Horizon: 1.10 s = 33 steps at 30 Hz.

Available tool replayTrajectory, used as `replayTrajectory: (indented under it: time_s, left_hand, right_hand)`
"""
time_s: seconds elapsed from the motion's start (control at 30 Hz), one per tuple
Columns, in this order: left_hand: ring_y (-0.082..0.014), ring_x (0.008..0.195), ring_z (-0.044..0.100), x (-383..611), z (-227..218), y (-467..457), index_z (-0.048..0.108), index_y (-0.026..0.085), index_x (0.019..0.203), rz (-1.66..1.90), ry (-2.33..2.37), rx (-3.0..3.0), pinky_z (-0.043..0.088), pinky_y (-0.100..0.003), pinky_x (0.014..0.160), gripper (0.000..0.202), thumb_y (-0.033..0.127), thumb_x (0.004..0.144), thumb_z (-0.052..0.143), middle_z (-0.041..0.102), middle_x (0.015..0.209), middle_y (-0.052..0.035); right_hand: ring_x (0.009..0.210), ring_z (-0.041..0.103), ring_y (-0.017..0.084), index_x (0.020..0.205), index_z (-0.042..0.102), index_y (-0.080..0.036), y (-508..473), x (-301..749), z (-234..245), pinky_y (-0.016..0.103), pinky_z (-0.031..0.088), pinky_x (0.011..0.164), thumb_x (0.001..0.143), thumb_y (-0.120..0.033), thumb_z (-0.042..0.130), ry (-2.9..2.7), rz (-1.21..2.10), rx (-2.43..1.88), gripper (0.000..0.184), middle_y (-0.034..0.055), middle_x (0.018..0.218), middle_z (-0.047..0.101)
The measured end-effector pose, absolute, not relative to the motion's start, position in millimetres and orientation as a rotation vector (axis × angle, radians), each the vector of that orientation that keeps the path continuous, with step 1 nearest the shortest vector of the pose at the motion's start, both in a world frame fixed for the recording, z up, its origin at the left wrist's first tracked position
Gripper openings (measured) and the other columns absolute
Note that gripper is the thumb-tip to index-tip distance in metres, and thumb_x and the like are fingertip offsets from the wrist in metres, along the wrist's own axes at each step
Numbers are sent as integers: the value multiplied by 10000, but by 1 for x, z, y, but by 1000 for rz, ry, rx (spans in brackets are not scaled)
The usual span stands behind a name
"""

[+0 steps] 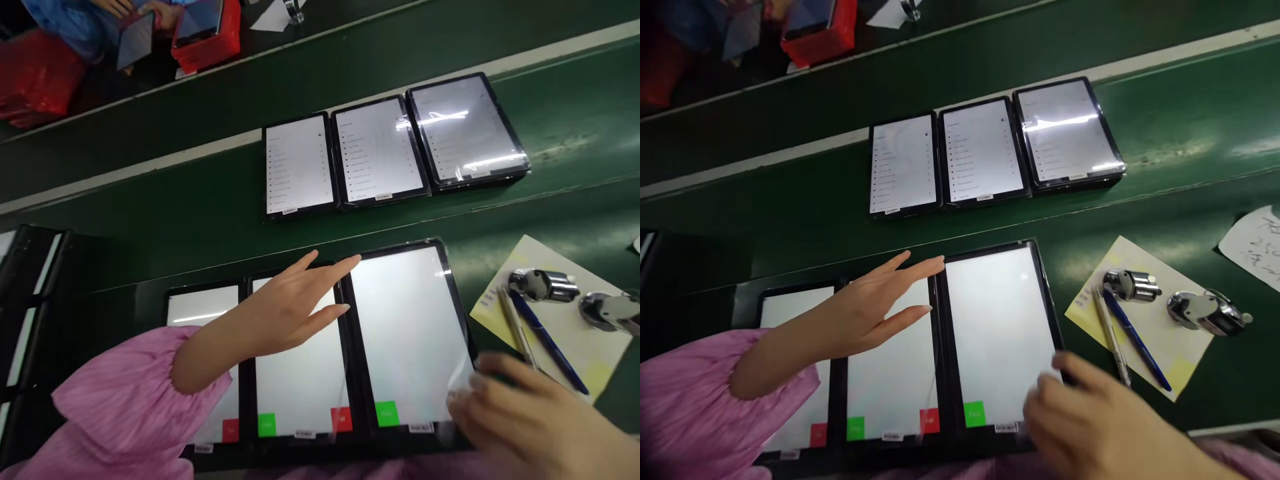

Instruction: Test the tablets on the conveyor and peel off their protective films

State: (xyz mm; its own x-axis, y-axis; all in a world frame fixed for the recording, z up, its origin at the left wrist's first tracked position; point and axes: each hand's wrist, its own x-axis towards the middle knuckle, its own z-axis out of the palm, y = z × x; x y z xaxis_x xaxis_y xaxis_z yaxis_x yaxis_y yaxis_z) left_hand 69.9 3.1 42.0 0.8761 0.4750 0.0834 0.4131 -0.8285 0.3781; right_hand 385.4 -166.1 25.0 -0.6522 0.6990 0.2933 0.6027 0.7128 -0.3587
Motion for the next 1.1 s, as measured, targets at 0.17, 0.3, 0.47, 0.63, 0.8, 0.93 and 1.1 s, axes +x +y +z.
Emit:
replayTrajectory:
  time_s: [0.17, 0.3, 0.47, 0.63, 0.8, 0.93, 1.1]
  left_hand:
    - [-189, 1225, 709, 36, 45, -55, 596, 133, 1316, 453, 723, 2794, 387, -404, 1297, 267, 280, 1107, 521, 769, 1199, -94]
    - [-155, 894, 696, 13, 32, -127, 637, 202, 931, 490, 901, 2704, 326, -417, 1307, 349, 470, 1109, 502, 683, 868, -2]
    - [-120, 669, 542, 9, 13, -175, 534, 199, 725, 478, 1015, 2865, 427, -421, 1161, 363, 192, 1089, 529, 555, 684, 53]
    - [-124, 663, 535, 12, 7, -184, 544, 187, 708, 553, 1033, 2920, 448, -415, 1046, 365, 163, 1072, 562, 559, 669, 50]
    - [-151, 682, 585, -1, 15, -149, 603, 205, 728, 476, 940, 2806, 461, -457, 1040, 376, 371, 1065, 606, 621, 721, 24]
    - [-253, 858, 669, -5, 25, -56, 726, 235, 845, 380, 1235, 2617, 494, -492, 981, 401, 586, 993, 601, 732, 863, -51]
    - [-359, 1248, 634, 39, 25, 28, 727, 268, 1312, -24, 1530, 2330, 435, -580, 1140, 490, 565, 961, 554, 702, 1403, -88]
  right_hand:
    - [763, 607, 163, 883, 720, -220, -73, 389, 28, 293, 462, 661, 995, -171, 655, -2064, 587, -1138, 138, 20, 799, 640]
    - [691, 605, 177, 842, 680, -211, -17, 403, 9, 311, 469, 604, 895, -324, 751, -1637, 654, -1404, 143, 34, 831, 662]
    - [727, 607, 181, 850, 627, -215, 4, 413, 2, 348, 508, 685, 851, -305, 734, -1456, 639, -1458, 140, 27, 836, 630]
    - [736, 579, 189, 852, 590, -246, -3, 412, 8, 362, 497, 690, 843, -333, 729, -1395, 669, -1433, 165, 4, 772, 547]
    - [683, 498, 161, 838, 568, -261, -19, 410, 13, 354, 453, 657, 847, -378, 774, -1377, 684, -1403, 237, -6, 749, 500]
    - [712, 483, 151, 834, 551, -259, -28, 409, 15, 335, 435, 660, 859, -371, 826, -1384, 664, -1410, 298, 0, 794, 542]
    - [715, 495, 143, 836, 535, -253, -43, 405, 20, 324, 454, 668, 923, -234, 772, -1395, 630, -1444, 253, 3, 836, 566]
